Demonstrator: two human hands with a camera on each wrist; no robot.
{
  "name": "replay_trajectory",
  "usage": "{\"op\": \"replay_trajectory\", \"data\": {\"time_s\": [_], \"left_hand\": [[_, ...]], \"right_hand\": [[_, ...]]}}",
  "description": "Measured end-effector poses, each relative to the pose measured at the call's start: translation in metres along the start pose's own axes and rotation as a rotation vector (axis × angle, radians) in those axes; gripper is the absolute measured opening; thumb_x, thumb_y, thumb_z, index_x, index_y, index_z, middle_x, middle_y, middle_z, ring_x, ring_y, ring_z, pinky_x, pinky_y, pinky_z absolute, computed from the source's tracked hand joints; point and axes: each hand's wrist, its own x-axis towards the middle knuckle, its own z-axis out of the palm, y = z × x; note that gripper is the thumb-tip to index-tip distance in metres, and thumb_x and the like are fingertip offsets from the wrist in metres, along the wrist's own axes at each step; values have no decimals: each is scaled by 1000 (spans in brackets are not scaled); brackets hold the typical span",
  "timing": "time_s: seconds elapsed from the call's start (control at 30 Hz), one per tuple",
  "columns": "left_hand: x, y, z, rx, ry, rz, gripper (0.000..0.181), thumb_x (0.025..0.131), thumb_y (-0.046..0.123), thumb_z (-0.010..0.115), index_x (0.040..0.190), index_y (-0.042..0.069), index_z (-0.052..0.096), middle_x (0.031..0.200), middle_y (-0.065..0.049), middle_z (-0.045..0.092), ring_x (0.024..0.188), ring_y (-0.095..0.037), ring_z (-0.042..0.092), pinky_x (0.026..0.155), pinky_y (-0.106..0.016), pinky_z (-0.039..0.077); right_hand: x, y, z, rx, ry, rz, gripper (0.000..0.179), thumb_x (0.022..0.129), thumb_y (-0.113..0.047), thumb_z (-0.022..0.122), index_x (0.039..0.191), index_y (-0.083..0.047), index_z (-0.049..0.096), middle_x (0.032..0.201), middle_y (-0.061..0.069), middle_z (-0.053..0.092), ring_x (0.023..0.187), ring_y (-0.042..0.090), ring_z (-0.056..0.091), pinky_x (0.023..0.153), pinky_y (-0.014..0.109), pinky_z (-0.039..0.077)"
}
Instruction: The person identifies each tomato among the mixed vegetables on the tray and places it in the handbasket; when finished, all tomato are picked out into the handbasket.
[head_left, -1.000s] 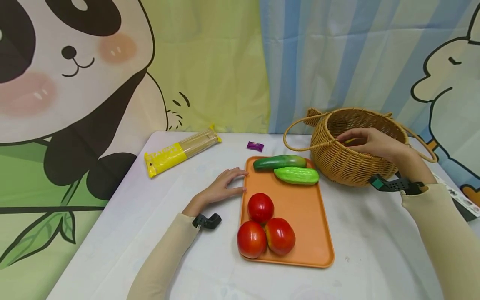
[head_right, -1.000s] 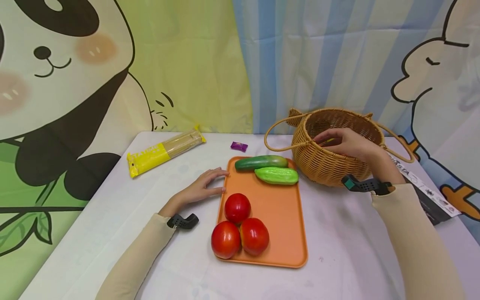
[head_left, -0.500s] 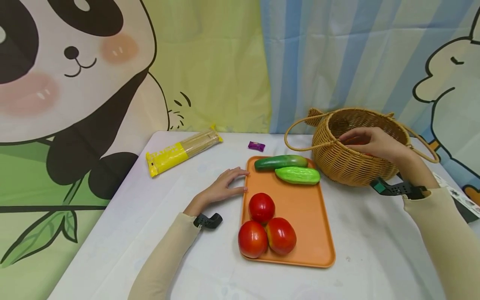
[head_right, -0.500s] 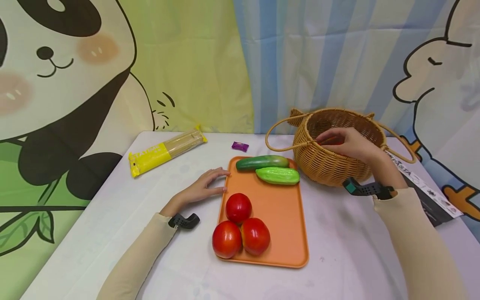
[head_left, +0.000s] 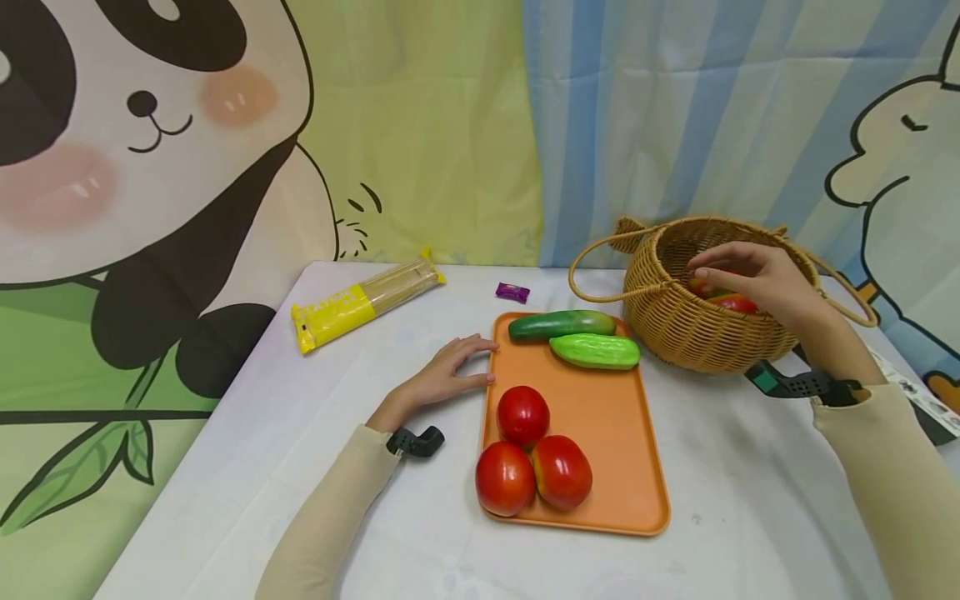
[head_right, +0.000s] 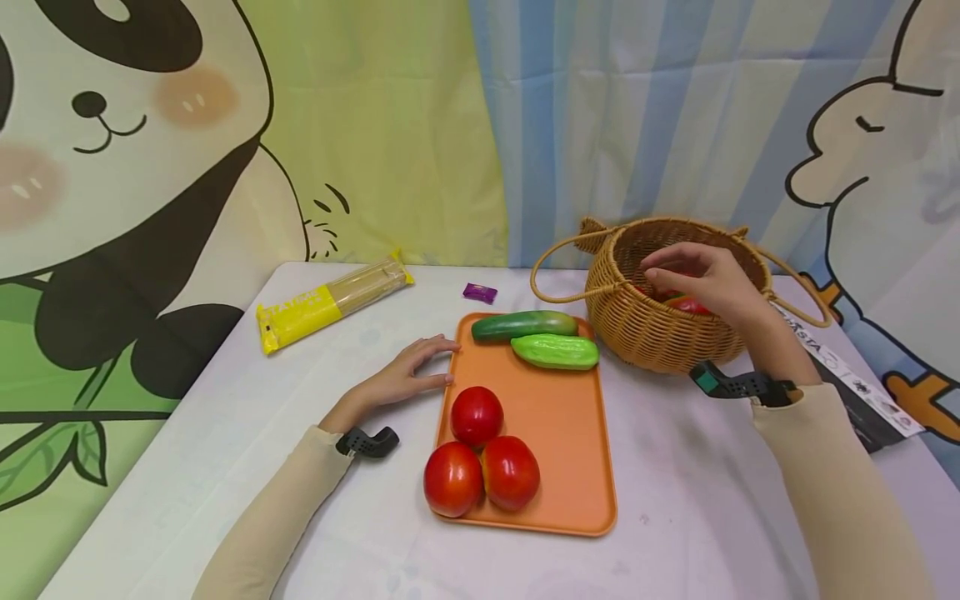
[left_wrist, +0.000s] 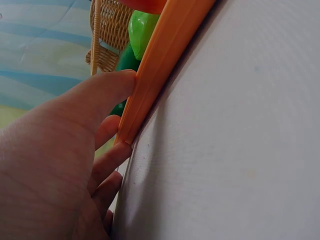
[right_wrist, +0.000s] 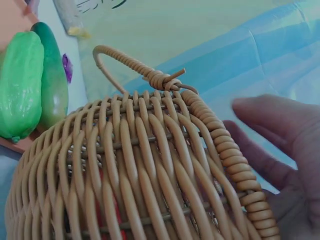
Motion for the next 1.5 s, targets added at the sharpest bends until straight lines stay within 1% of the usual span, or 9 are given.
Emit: {"op": "replay_trajectory", "data": {"time_s": [0.13,0.3,0.33,0.43,0.57,0.87,1.07,1.3,1.5], "left_hand": [[1,-1,1,7,-1,5,55,92,32,68,142,18,49,151,-7,42,148,-28,20,121,-48,3],[1,-1,1,15,-3,7,56,92,33,68,142,17,49,151,-7,42,148,-27,20,122,-47,3],[1,-1,1,14,-3,6,56,92,33,68,142,17,49,151,-8,42,148,-27,20,122,-48,3],[1,0,0,12,-5,4,56,92,32,68,142,17,49,151,-8,42,148,-28,20,121,-48,3],[1,-1,0,10,-3,3,55,92,31,68,142,16,49,151,-8,42,148,-28,21,121,-49,3],[1,-1,0,7,-6,-14,56,92,32,68,142,17,49,152,-7,41,148,-26,20,122,-47,3],[2,-2,0,8,-9,-28,56,92,32,67,143,18,48,153,-6,40,148,-25,20,122,-46,3],[3,-1,1,9,-7,-9,56,92,31,68,142,16,49,151,-7,42,148,-26,20,122,-46,3],[1,-1,0,14,-4,-3,56,91,32,69,142,17,49,151,-6,43,148,-26,20,122,-46,3]], "right_hand": [[-3,0,2,109,80,-63,31,97,-19,62,123,-4,62,105,-13,69,92,3,65,76,12,53],[-8,-2,5,177,163,-116,27,96,-13,62,121,-2,63,107,-10,69,96,3,63,78,10,52],[-9,-3,6,192,171,-126,27,96,-12,62,121,-2,63,107,-9,69,97,3,62,78,10,51],[-12,-6,10,319,158,-185,25,93,-3,64,118,1,63,107,-5,69,96,8,64,78,11,52],[-12,-13,17,502,93,-305,23,92,7,61,115,10,61,106,5,69,93,13,66,78,16,55],[-17,-19,31,630,-22,-512,24,90,20,50,113,19,57,108,15,66,96,23,67,82,25,56],[-20,-18,42,657,-94,-591,23,90,21,49,112,20,56,109,19,65,99,27,66,85,29,56],[-23,-18,61,709,-198,-675,22,91,18,51,112,20,56,110,21,65,105,29,64,91,31,54],[-24,-16,75,713,-295,-744,22,91,19,50,113,20,54,112,22,64,105,30,63,92,32,54]]}}
